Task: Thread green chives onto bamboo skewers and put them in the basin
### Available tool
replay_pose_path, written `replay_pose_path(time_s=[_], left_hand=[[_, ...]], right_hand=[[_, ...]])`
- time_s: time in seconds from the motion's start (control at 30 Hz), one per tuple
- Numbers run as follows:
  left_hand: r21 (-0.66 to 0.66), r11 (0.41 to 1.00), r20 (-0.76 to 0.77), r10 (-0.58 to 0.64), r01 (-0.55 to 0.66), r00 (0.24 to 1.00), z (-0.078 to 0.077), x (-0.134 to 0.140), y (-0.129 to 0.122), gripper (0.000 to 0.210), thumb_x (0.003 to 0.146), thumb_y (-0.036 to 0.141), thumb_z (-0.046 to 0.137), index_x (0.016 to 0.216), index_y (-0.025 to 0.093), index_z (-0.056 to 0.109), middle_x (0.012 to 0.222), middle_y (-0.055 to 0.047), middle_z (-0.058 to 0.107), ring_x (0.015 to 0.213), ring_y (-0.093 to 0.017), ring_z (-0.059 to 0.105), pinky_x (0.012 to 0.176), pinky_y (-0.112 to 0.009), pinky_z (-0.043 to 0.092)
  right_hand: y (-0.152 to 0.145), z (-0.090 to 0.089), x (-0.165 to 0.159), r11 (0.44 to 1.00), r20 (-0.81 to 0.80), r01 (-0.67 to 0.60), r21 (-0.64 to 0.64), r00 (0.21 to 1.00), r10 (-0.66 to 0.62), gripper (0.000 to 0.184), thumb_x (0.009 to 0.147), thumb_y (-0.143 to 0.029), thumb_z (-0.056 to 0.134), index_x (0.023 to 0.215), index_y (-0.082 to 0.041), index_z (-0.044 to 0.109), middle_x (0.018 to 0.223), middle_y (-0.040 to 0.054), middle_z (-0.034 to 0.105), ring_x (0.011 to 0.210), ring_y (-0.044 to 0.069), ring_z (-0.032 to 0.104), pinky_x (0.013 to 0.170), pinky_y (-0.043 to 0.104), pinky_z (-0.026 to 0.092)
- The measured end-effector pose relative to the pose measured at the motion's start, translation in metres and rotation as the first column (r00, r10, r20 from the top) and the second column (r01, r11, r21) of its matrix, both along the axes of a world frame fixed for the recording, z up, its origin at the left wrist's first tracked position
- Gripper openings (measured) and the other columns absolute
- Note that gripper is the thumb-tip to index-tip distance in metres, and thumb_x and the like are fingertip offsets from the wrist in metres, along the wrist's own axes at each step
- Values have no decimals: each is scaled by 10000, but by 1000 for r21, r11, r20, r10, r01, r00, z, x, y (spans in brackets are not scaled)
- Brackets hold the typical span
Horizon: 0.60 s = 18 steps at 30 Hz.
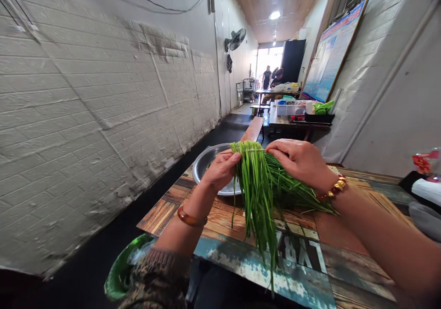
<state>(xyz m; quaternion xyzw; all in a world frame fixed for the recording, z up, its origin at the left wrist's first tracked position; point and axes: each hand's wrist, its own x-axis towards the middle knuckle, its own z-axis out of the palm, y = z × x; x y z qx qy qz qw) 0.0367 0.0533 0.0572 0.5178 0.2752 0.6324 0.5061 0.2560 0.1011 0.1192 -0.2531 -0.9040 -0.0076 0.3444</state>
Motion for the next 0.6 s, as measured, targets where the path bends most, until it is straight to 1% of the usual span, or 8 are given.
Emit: replay_pose_path(time_s=[0.17, 0.27, 0.33, 0.4, 0.5, 0.6], left_hand=[[-14, 999, -32, 29, -30, 999, 1, 4, -4, 409, 731, 430, 741, 990, 114, 711, 885, -95, 720, 842, -198, 665, 767, -303, 501], [-29, 1000, -82, 7, -9, 997, 3, 7, -7, 415, 710, 424, 759, 971, 104, 714, 865, -92, 718, 799, -181, 657, 752, -290, 490], [-66, 998, -121, -9, 1, 993, 3, 9, -7, 379, 715, 398, 760, 941, 97, 718, 827, -84, 714, 744, -158, 644, 725, -276, 482], [-90, 996, -145, 2, -16, 989, 1, 10, -6, 345, 724, 380, 755, 917, 95, 719, 803, -75, 709, 714, -145, 630, 716, -274, 478], [-89, 995, -155, 34, -48, 987, -2, 10, -3, 328, 727, 369, 753, 910, 99, 716, 813, -68, 708, 728, -149, 628, 744, -289, 477], [-85, 996, -164, 3, -17, 986, -2, 8, -2, 365, 726, 379, 752, 973, 113, 713, 845, -69, 713, 760, -159, 634, 755, -289, 471]], right_hand=[[1, 6, 5, 1000, 59, -17, 16, 998, 16, 246, 941, -311, 466, 934, -235, 700, 929, 24, 732, 842, 183, 670, 723, 295, 465], [3, 9, 6, 999, 63, -21, 31, 998, 19, 249, 941, -316, 465, 933, -233, 700, 926, 30, 731, 842, 183, 667, 713, 291, 458], [4, 8, 6, 999, 63, -20, 31, 998, 18, 255, 942, -321, 461, 939, -231, 700, 924, 32, 730, 837, 183, 667, 707, 291, 456], [6, 5, 5, 1000, 68, -15, 25, 998, 13, 258, 941, -323, 459, 941, -235, 702, 918, 32, 731, 832, 183, 668, 701, 290, 455], [9, 0, 4, 1000, 66, -6, 12, 998, 5, 248, 932, -307, 468, 933, -238, 705, 919, 31, 732, 838, 185, 669, 705, 289, 455], [11, -1, 4, 999, 41, -24, -34, 999, 26, 245, 925, -301, 475, 914, -230, 709, 909, 31, 733, 824, 182, 666, 708, 290, 456]])
